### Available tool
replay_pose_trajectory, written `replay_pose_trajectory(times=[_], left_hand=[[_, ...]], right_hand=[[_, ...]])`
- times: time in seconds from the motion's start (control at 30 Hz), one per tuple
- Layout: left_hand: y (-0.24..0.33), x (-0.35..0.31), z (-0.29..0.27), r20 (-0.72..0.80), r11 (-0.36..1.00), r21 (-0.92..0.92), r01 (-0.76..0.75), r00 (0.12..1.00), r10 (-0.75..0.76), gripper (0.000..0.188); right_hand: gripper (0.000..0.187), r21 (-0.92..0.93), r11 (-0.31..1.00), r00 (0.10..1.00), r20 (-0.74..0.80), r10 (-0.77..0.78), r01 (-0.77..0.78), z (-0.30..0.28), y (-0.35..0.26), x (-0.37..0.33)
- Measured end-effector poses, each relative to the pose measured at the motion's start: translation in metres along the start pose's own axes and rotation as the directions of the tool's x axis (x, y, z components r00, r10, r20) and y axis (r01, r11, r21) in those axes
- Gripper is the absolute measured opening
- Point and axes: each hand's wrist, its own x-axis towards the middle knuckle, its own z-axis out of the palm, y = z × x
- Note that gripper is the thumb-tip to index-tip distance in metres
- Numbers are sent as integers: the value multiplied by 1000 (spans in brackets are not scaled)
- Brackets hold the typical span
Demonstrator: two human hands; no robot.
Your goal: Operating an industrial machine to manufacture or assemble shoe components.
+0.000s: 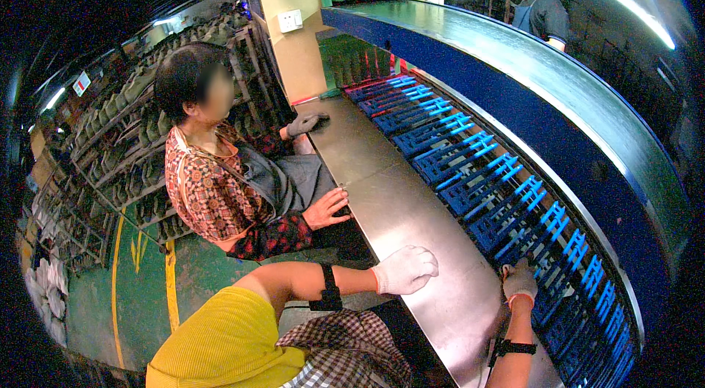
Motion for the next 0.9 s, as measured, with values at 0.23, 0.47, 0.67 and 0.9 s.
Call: replay_pose_trajectory(times=[0.23,0.47,0.67,0.9], left_hand=[[1,3,-4,-3,999,-30,-25,1000,25,17],[7,6,-11,6,1000,-20,-23,1000,23,15],[4,5,-9,-23,999,-28,-38,999,37,17],[2,7,-9,-21,998,-40,-44,999,44,18]], right_hand=[[60,21,1000,998,60,-20,19,-16,-5,-10],[64,58,998,993,118,-25,18,-27,-7,-18],[64,36,999,991,133,15,-20,-25,-7,-12],[71,20,1000,993,120,4,-7,-20,-3,-10]])
